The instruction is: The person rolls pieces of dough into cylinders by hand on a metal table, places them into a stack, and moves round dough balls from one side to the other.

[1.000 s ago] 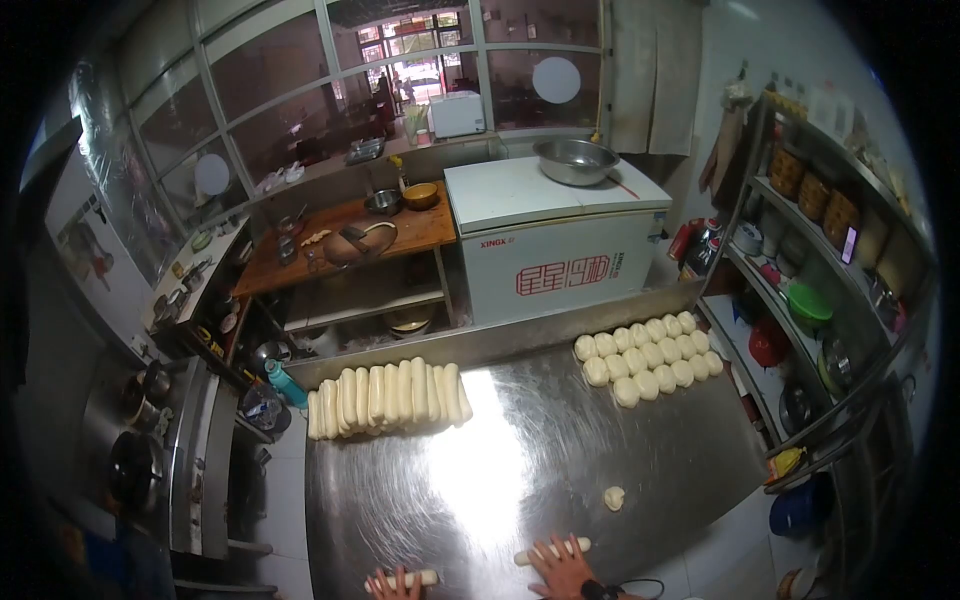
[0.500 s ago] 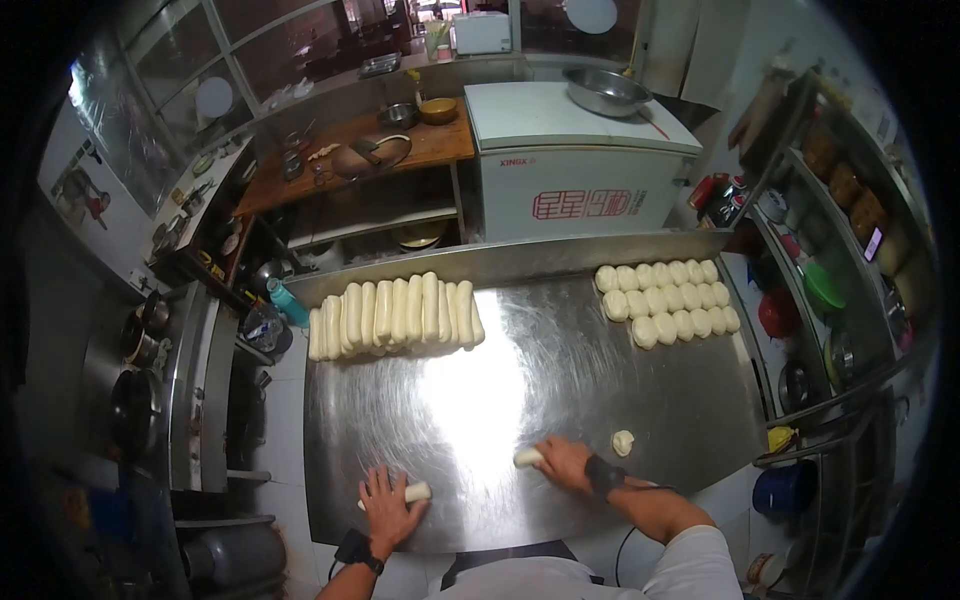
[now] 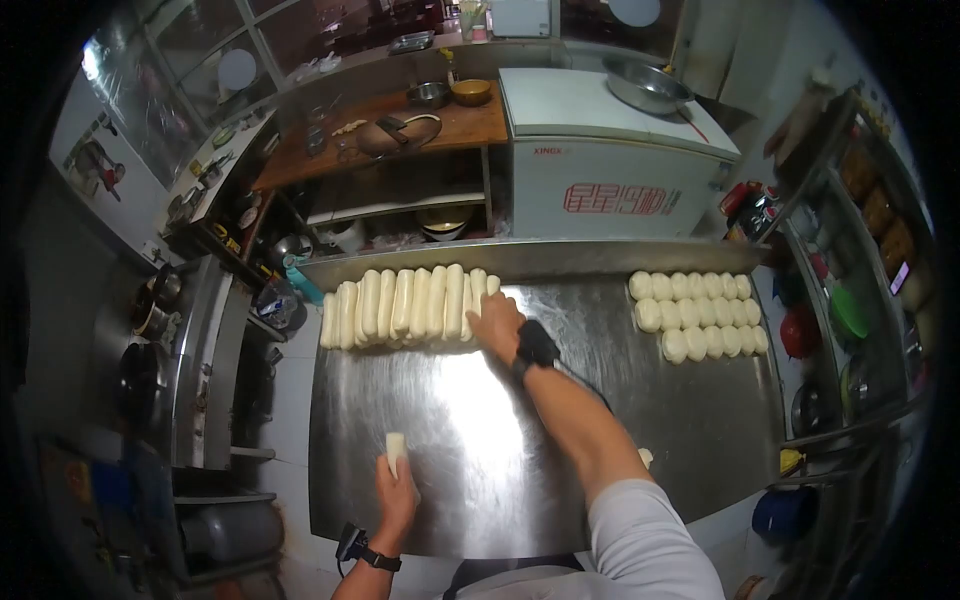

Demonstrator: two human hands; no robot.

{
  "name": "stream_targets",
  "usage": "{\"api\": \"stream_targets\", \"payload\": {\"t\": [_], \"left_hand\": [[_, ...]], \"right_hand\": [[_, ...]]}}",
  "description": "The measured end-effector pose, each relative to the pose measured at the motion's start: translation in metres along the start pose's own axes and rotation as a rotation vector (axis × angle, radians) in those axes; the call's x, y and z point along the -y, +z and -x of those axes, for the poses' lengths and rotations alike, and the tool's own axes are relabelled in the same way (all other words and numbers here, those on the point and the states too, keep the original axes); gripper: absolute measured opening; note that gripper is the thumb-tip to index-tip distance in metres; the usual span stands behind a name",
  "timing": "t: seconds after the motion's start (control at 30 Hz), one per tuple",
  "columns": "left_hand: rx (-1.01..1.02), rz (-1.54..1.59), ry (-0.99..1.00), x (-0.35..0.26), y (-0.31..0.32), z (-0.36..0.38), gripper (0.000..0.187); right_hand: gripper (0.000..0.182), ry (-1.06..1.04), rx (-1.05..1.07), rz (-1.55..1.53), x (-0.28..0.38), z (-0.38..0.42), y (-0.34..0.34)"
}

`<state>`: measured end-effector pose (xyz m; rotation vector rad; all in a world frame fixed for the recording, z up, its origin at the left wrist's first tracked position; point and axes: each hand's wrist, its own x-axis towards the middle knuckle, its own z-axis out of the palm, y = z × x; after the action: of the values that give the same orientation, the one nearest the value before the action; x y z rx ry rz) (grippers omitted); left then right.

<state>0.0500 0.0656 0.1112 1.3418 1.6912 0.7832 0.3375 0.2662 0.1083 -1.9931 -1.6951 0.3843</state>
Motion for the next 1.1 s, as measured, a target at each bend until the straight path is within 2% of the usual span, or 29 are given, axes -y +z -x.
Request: {"api": "stream_targets", "payload": {"t": [0.03, 0.1, 0.17, 0.23, 0.27, 0.3, 0.37, 0.4, 0.47, 0.5, 0.57, 0.63, 0.67, 0.7, 0.77, 0.8, 0.87, 0.9, 0.93, 1.0, 1.1], "left_hand": [[0.023, 0.041, -0.014, -0.012, 0.006, -0.007, 0.028], [0.045, 0.097, -0.031, -0.031, 0.027, -0.019, 0.03], [0.113, 0.228, 0.198, -0.046, 0.052, -0.032, 0.044], [0.294, 0.261, 0.273, -0.096, 0.059, -0.034, 0.06], [0.282, 0.186, 0.4, -0.087, 0.07, -0.038, 0.067], [0.253, 0.121, 0.525, -0.093, 0.072, -0.035, 0.07], [0.2, 0.042, 0.605, -0.103, 0.07, -0.02, 0.069], [0.225, 0.031, 0.58, -0.1, 0.069, -0.012, 0.068], [0.274, 0.01, 0.491, -0.082, 0.071, 0.006, 0.065], [0.344, 0.052, 0.406, -0.073, 0.072, 0.014, 0.066], [0.374, 0.025, 0.334, -0.054, 0.074, 0.028, 0.066], [0.371, 0.024, 0.343, -0.028, 0.077, 0.037, 0.066], [0.356, 0.031, 0.356, -0.016, 0.081, 0.037, 0.065], [0.342, -0.009, 0.381, -0.01, 0.08, 0.038, 0.065], [0.352, 0.035, 0.359, 0.007, 0.086, 0.034, 0.064], [0.411, 0.049, 0.374, 0.0, 0.085, 0.035, 0.064], [0.449, 0.043, 0.291, -0.024, 0.077, 0.036, 0.062], [0.472, 0.044, 0.301, -0.021, 0.081, 0.036, 0.062], [0.494, 0.051, 0.287, -0.015, 0.087, 0.036, 0.06], [0.508, 0.053, 0.272, -0.014, 0.103, 0.041, 0.059], [0.562, 0.045, 0.273, -0.021, 0.13, 0.048, 0.056]], "right_hand": [[0.037, -0.045, -0.051, 0.065, 0.009, 0.02, -0.008], [0.047, -0.167, 0.025, -0.332, -0.007, 0.069, 0.022], [0.046, -0.013, 0.402, -0.695, 0.041, 0.131, -0.026], [0.045, -0.071, 0.316, -0.716, 0.057, 0.148, -0.042], [0.044, -0.024, 0.257, -0.71, 0.047, 0.141, -0.043], [0.044, 0.118, 0.235, -0.639, 0.045, 0.126, -0.051], [0.045, 0.163, 0.084, -0.617, 0.022, 0.083, -0.044], [0.044, 0.029, -0.065, -0.547, 0.014, 0.057, -0.042], [0.047, -0.066, -0.159, -0.452, 0.002, 0.004, -0.026], [0.047, -0.059, -0.165, -0.457, 0.001, -0.017, -0.016], [0.048, 0.097, 0.127, -0.126, 0.003, -0.041, 0.002], [0.052, 0.105, 0.022, -0.082, 0.009, -0.024, 0.006], [0.05, 0.195, 0.049, -0.081, 0.014, -0.01, 0.001], [0.048, 0.166, -0.018, -0.098, 0.02, 0.019, -0.019], [0.044, 0.161, 0.033, -0.168, -0.004, 0.076, -0.042], [0.044, 0.211, 0.006, -0.142, -0.025, 0.106, -0.05], [0.041, 0.181, -0.083, -0.136, -0.08, 0.165, -0.064], [0.039, 0.292, -0.125, -0.108, -0.109, 0.189, -0.078], [0.039, 0.487, -0.023, -0.068, -0.133, 0.203, -0.103], [0.042, 0.505, -0.163, 0.074, -0.191, 0.229, -0.146], [0.042, 0.577, -0.207, 0.17, -0.247, 0.229, -0.196]]}}
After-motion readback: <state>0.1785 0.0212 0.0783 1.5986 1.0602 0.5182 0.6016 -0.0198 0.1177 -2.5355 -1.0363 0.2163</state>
